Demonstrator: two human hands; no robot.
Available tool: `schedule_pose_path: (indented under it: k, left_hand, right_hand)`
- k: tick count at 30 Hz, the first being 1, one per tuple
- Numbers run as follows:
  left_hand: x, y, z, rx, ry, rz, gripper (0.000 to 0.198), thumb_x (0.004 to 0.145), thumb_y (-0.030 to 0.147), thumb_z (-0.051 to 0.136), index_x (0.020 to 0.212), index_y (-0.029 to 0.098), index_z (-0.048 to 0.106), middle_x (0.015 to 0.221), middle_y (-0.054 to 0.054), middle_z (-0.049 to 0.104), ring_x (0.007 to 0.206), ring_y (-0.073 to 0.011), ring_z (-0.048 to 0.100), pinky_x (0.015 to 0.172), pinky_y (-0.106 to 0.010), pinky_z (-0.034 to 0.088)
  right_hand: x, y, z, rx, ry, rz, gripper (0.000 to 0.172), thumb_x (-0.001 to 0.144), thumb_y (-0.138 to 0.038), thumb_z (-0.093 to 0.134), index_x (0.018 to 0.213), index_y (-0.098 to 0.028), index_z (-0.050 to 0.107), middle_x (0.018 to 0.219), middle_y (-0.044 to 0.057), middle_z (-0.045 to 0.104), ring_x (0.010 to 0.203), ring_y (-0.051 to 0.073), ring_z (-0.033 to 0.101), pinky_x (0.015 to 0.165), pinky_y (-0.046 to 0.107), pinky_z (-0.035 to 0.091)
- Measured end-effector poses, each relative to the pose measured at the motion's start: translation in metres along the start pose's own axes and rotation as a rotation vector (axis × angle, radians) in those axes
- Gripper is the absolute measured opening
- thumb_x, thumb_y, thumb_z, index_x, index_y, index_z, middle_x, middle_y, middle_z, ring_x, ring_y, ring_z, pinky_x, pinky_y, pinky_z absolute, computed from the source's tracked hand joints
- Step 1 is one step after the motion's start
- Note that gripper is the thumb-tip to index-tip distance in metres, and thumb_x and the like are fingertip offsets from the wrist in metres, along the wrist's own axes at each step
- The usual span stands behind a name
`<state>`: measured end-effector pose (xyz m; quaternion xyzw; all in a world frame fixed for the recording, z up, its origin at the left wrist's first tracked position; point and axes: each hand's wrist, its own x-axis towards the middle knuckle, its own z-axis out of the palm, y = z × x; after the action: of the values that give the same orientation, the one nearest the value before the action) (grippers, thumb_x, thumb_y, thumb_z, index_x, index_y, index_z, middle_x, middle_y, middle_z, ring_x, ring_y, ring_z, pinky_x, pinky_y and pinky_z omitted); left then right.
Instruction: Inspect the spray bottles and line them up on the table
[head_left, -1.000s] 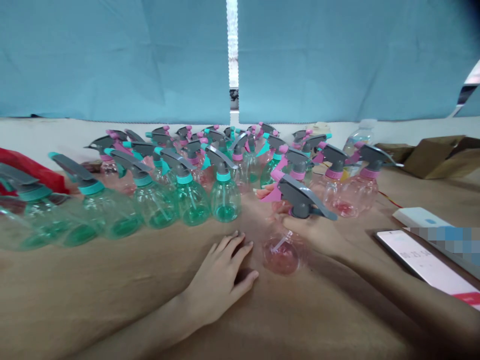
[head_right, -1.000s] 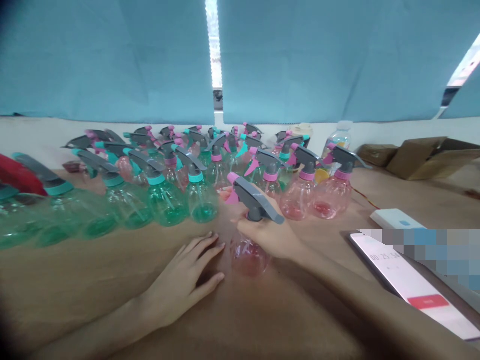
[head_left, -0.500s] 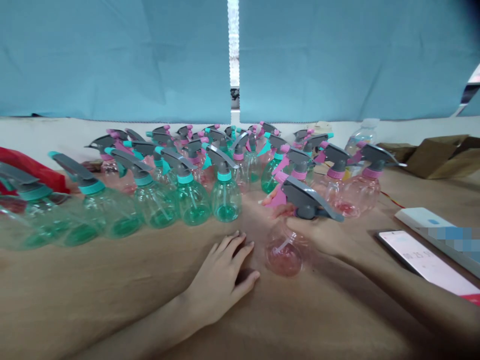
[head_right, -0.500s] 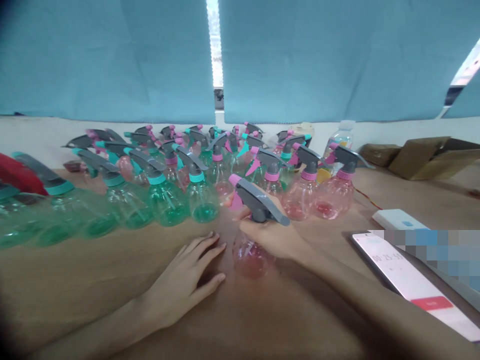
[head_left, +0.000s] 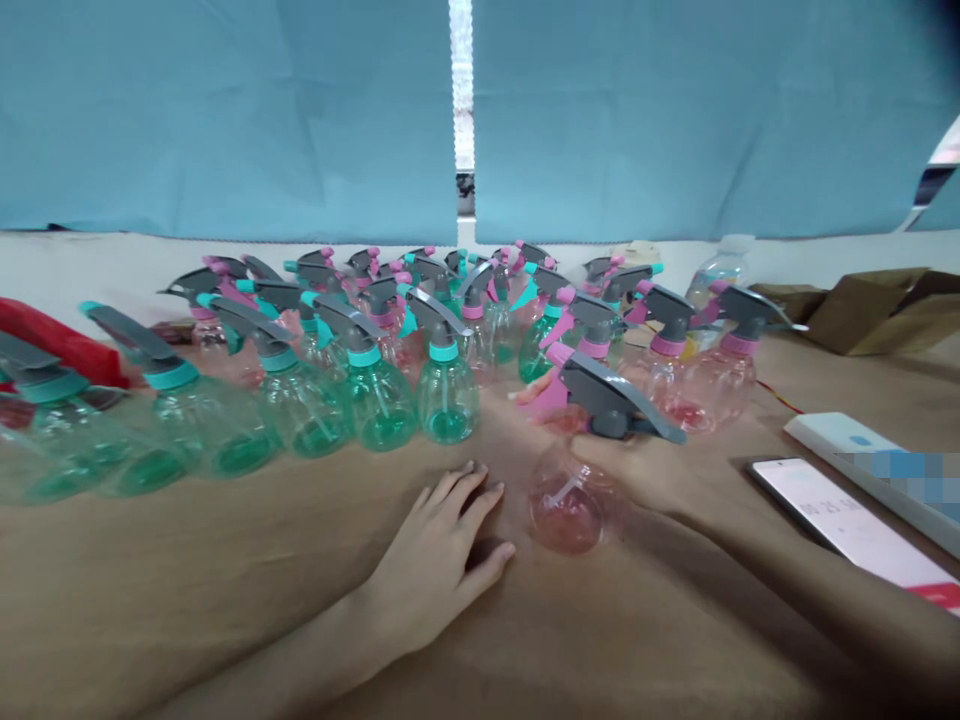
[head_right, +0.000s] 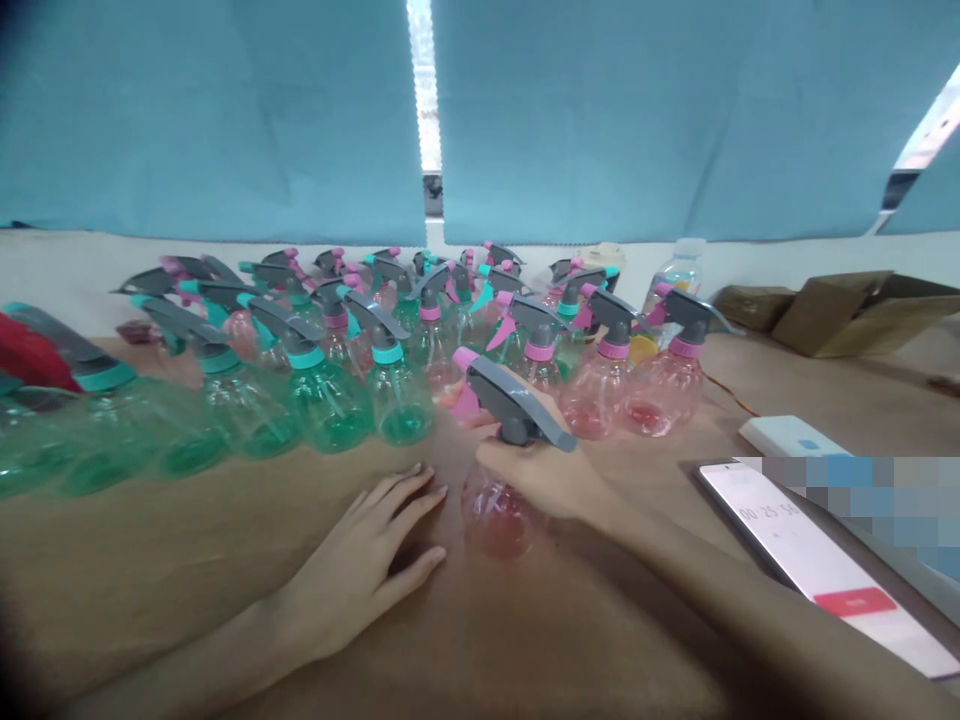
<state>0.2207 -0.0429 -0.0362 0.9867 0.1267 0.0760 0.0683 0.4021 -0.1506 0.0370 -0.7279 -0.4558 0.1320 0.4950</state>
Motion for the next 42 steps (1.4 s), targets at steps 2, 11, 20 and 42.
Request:
schedule_pose_path:
  k: [2, 11, 20, 42]
  left_hand:
    - [0.000, 0.000, 0.000, 0.006, -0.007, -0.001, 0.048, 0.092, 0.042, 0.049, 0.132, 0.016, 0.047, 0.140, -0.012, 0.042, 0.128, -0.0294, 0.035, 0.102, -0.047, 0.034]
    - [-0.001, 0.000, 0.001, 0.002, 0.014, 0.014, 0.048, 0.092, 0.042, 0.049, 0.131, 0.016, 0.047, 0.140, -0.012, 0.042, 0.129, -0.0294, 0.036, 0.102, -0.047, 0.033]
    - [0.000, -0.001, 0.001, 0.006, 0.019, 0.016, 0.047, 0.092, 0.042, 0.049, 0.131, 0.016, 0.047, 0.140, -0.012, 0.042, 0.128, -0.0290, 0.036, 0.102, -0.047, 0.034]
    - [0.000, 0.000, 0.000, -0.005, 0.022, 0.012, 0.047, 0.091, 0.041, 0.050, 0.131, 0.016, 0.047, 0.139, -0.012, 0.043, 0.128, -0.0290, 0.036, 0.101, -0.046, 0.034]
  right_hand:
    - [0.001, 0.001, 0.002, 0.062, -0.045, 0.023, 0.013, 0.060, -0.023, 0.053, 0.070, -0.024, 0.062, 0.073, 0.002, 0.069, 0.071, 0.022, 0.064, 0.065, 0.036, 0.051]
    - [0.003, -0.007, 0.001, 0.080, -0.034, 0.064, 0.011, 0.057, -0.032, 0.050, 0.064, -0.024, 0.053, 0.058, 0.001, 0.055, 0.058, 0.019, 0.052, 0.054, 0.032, 0.045]
    - [0.005, 0.009, 0.007, 0.136, -0.014, 0.060, 0.009, 0.060, -0.031, 0.054, 0.061, -0.024, 0.050, 0.063, 0.001, 0.060, 0.063, 0.019, 0.058, 0.060, 0.034, 0.047]
    - [0.004, 0.009, 0.007, 0.079, -0.051, 0.132, 0.017, 0.065, -0.032, 0.059, 0.060, -0.022, 0.046, 0.058, -0.002, 0.053, 0.060, 0.016, 0.053, 0.055, 0.029, 0.043]
